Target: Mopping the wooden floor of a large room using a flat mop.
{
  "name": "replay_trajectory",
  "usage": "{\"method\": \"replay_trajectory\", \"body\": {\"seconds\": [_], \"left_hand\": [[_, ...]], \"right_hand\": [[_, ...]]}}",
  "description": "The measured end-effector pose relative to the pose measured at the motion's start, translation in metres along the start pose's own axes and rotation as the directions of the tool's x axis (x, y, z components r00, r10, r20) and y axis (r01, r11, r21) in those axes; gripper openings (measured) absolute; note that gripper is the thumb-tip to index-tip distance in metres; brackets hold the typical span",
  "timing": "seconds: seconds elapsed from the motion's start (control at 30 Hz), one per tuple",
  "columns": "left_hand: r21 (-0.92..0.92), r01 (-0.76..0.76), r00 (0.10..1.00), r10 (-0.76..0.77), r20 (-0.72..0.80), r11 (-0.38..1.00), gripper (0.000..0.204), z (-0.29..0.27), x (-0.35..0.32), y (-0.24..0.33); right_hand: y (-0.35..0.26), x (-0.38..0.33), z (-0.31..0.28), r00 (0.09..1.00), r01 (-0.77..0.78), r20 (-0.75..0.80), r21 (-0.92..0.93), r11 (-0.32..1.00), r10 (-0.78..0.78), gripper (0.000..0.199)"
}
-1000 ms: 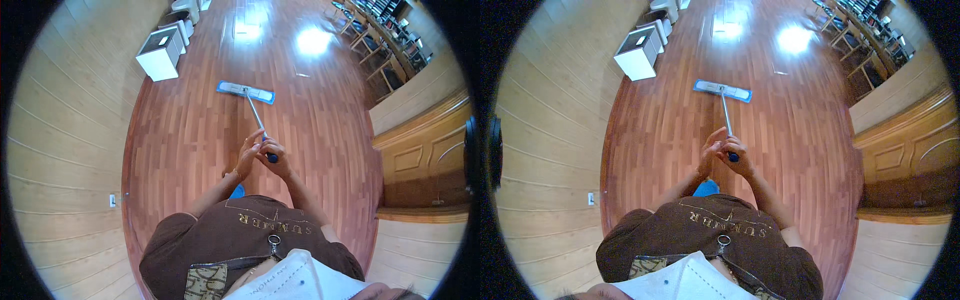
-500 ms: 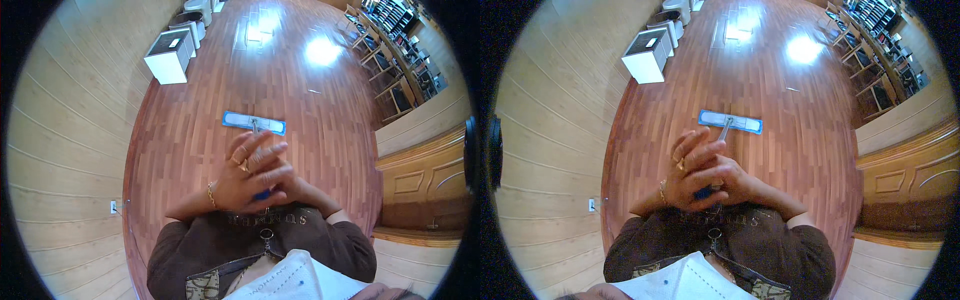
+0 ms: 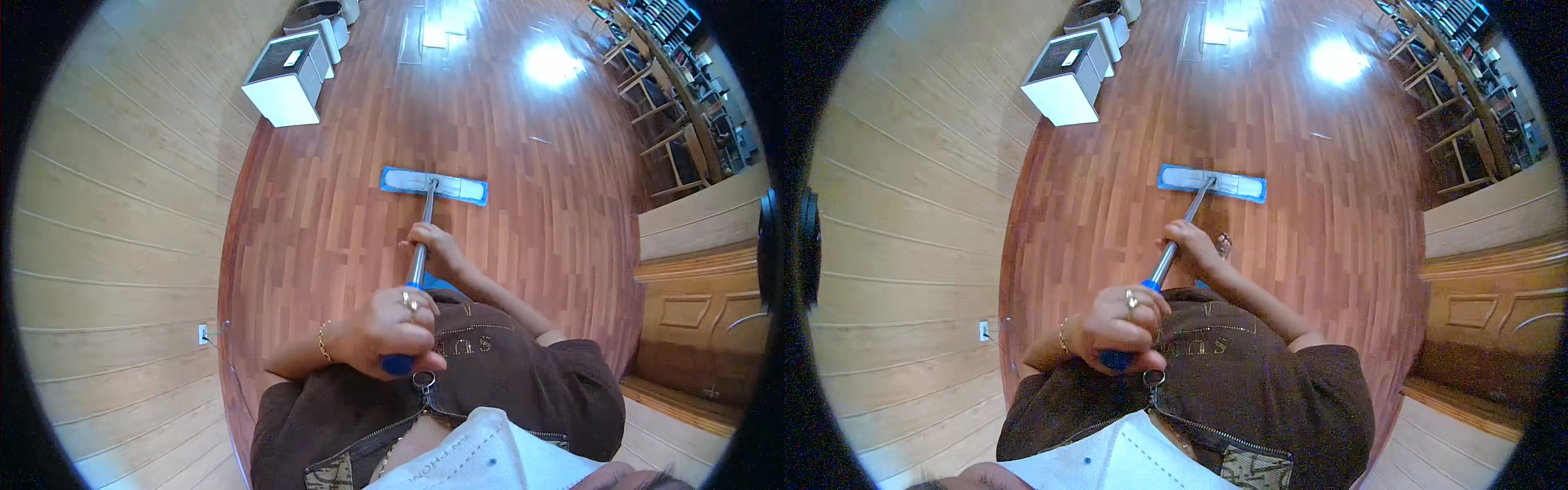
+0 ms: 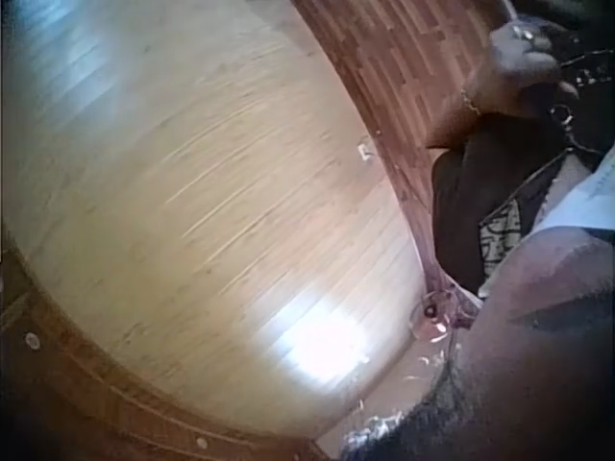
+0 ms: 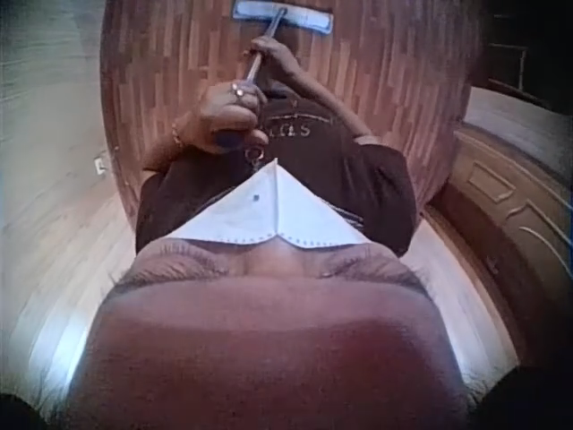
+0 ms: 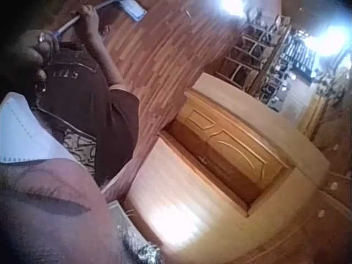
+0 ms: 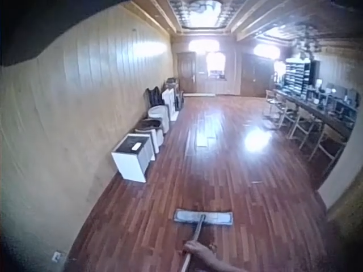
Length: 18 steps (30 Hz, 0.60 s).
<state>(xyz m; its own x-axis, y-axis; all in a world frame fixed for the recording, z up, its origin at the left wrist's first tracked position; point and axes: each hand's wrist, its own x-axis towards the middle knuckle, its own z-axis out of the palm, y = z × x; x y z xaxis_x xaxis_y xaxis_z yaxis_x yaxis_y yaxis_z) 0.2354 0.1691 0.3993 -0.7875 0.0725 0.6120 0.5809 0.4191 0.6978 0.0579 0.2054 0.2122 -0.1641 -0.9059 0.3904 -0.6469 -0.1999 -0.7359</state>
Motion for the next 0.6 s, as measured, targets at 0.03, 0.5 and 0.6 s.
{"method": "replay_trajectory", "body": {"seconds": [0.03, 0.5, 0.6], "left_hand": [[0.005, 0.020, 1.000, -0.020, -0.014, 1.000, 0.031, -0.001, 0.001, -0.008], [0.183, 0.388, 0.921, -0.389, -0.030, 0.903, 0.029, -0.021, 0.032, -0.183], [0.218, 0.411, 0.907, -0.420, -0.004, 0.885, 0.029, -0.022, 0.029, -0.194]], "right_hand": [[0.025, 0.002, 0.008, 1.000, 0.007, 0.007, 0.019, 1.000, -0.007, 0.018], [0.283, 0.118, 0.035, 0.981, -0.069, 0.188, 0.113, 0.991, 0.047, 0.006], [0.294, 0.125, 0.035, 0.969, -0.087, 0.233, -0.011, 0.996, 0.087, 0.007]]}}
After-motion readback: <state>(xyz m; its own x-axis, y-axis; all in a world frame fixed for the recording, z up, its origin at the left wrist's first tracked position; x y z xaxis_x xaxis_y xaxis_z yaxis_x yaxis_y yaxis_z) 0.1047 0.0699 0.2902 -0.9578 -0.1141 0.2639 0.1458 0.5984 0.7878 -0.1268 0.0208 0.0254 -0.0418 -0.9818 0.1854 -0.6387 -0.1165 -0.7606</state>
